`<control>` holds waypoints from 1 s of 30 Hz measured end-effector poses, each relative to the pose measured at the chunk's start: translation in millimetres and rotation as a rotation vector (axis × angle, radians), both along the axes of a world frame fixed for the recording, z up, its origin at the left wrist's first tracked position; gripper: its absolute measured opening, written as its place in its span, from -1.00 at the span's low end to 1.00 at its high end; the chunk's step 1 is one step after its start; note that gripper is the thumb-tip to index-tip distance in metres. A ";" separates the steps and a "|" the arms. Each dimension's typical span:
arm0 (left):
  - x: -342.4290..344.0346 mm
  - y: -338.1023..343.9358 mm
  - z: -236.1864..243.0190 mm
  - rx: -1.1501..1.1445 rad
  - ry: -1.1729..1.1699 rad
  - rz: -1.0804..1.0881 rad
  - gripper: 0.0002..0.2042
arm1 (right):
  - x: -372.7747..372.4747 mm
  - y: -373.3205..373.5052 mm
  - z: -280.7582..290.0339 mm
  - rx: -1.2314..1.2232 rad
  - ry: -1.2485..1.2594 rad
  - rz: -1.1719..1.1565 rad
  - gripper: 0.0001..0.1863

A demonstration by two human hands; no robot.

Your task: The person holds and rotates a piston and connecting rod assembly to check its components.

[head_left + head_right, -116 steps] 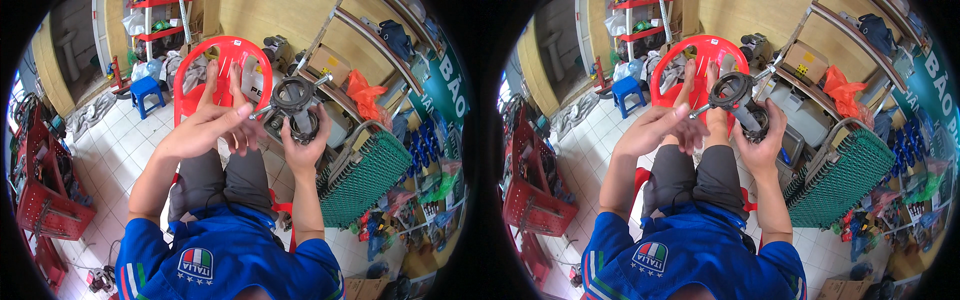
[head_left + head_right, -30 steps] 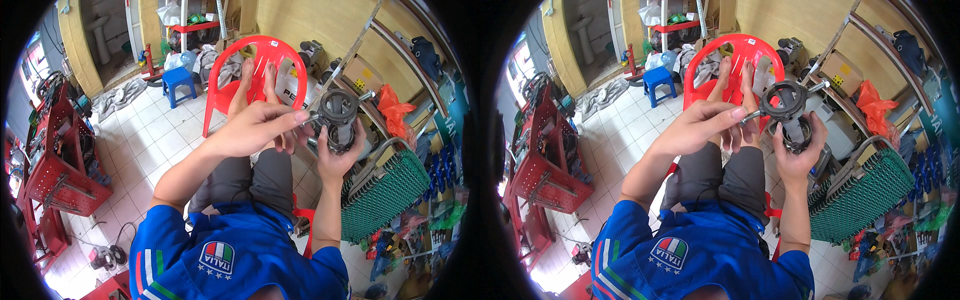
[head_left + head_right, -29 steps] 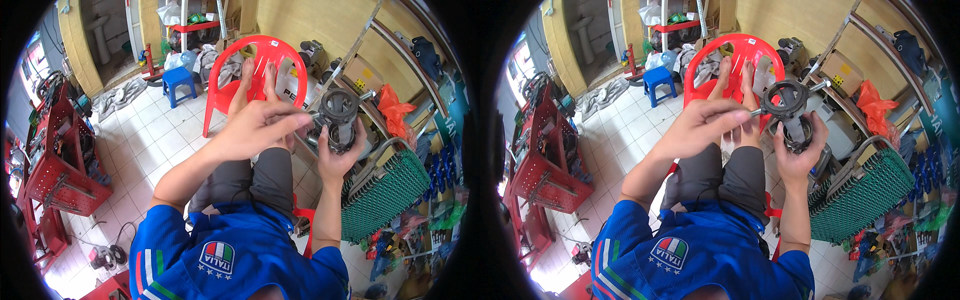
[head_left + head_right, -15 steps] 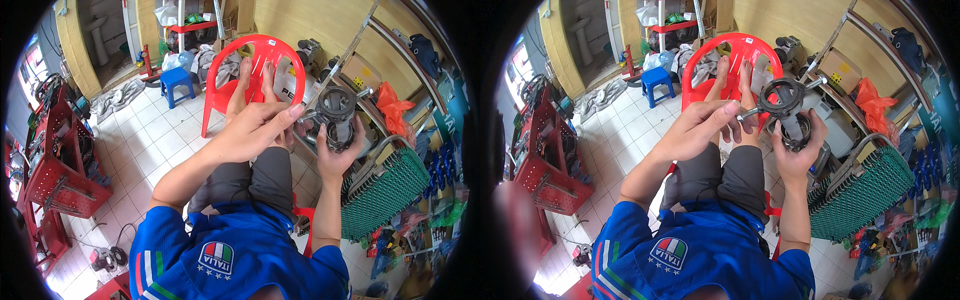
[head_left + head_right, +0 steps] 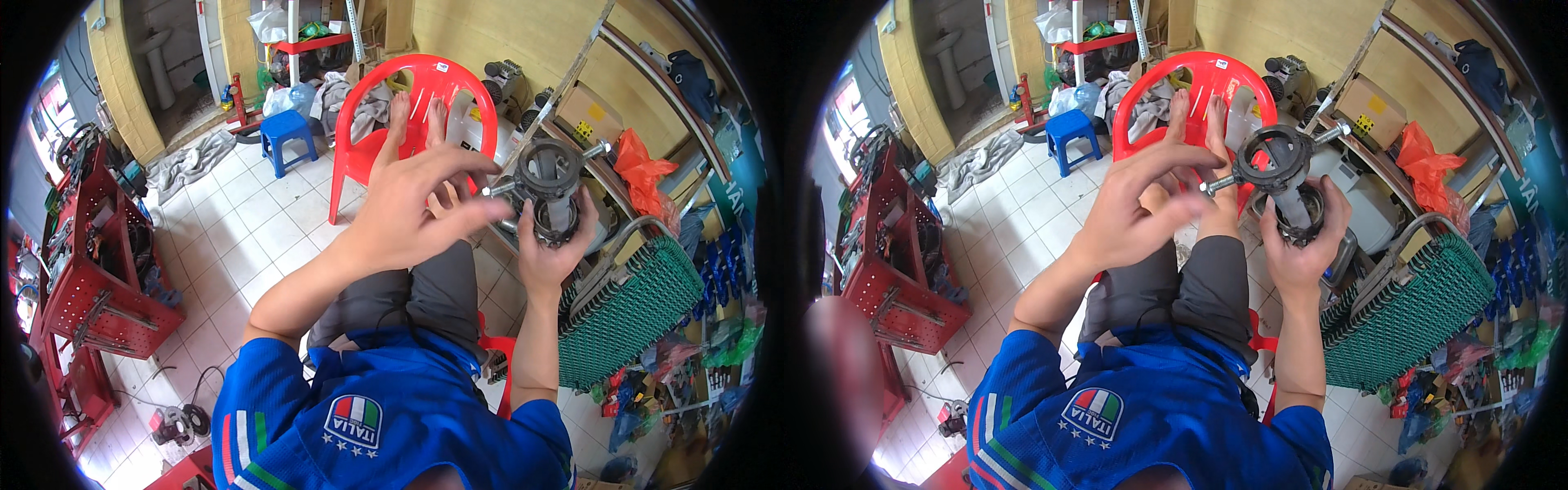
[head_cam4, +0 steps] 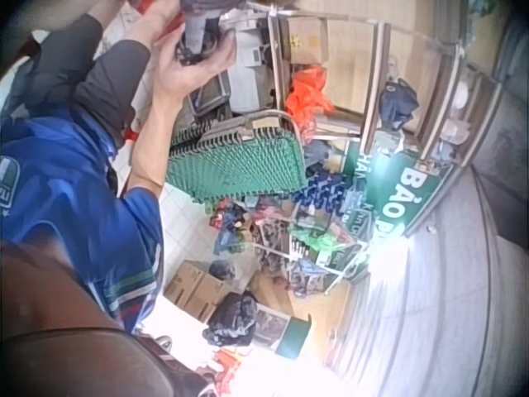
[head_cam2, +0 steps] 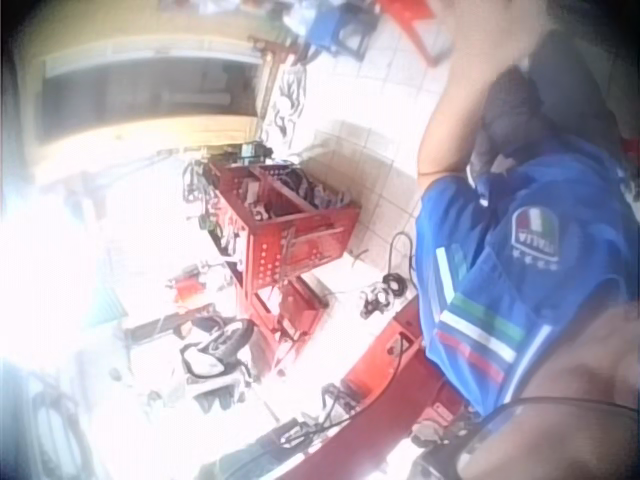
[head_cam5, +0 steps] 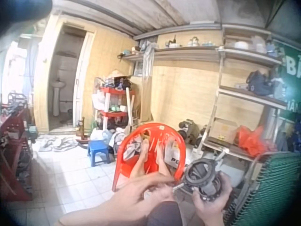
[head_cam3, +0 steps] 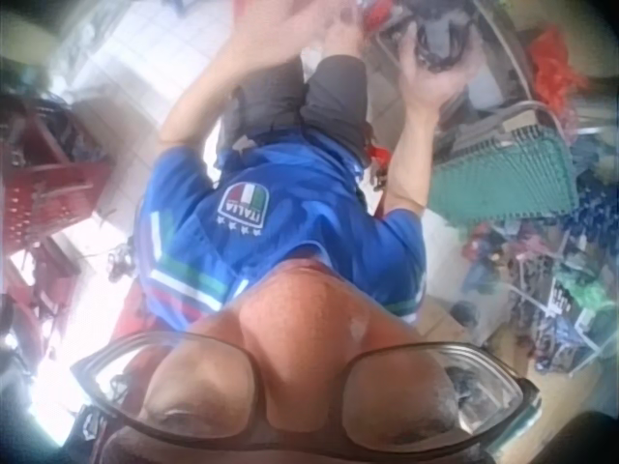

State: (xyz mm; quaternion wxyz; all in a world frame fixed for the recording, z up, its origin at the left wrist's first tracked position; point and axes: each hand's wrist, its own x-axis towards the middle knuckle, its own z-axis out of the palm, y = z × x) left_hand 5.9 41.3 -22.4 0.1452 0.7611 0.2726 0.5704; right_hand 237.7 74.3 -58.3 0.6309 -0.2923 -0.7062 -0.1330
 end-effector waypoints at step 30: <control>9.8 3.5 1.3 0.447 0.007 0.298 -0.74 | 1.7 -1.3 1.4 0.038 -0.046 -0.050 -0.13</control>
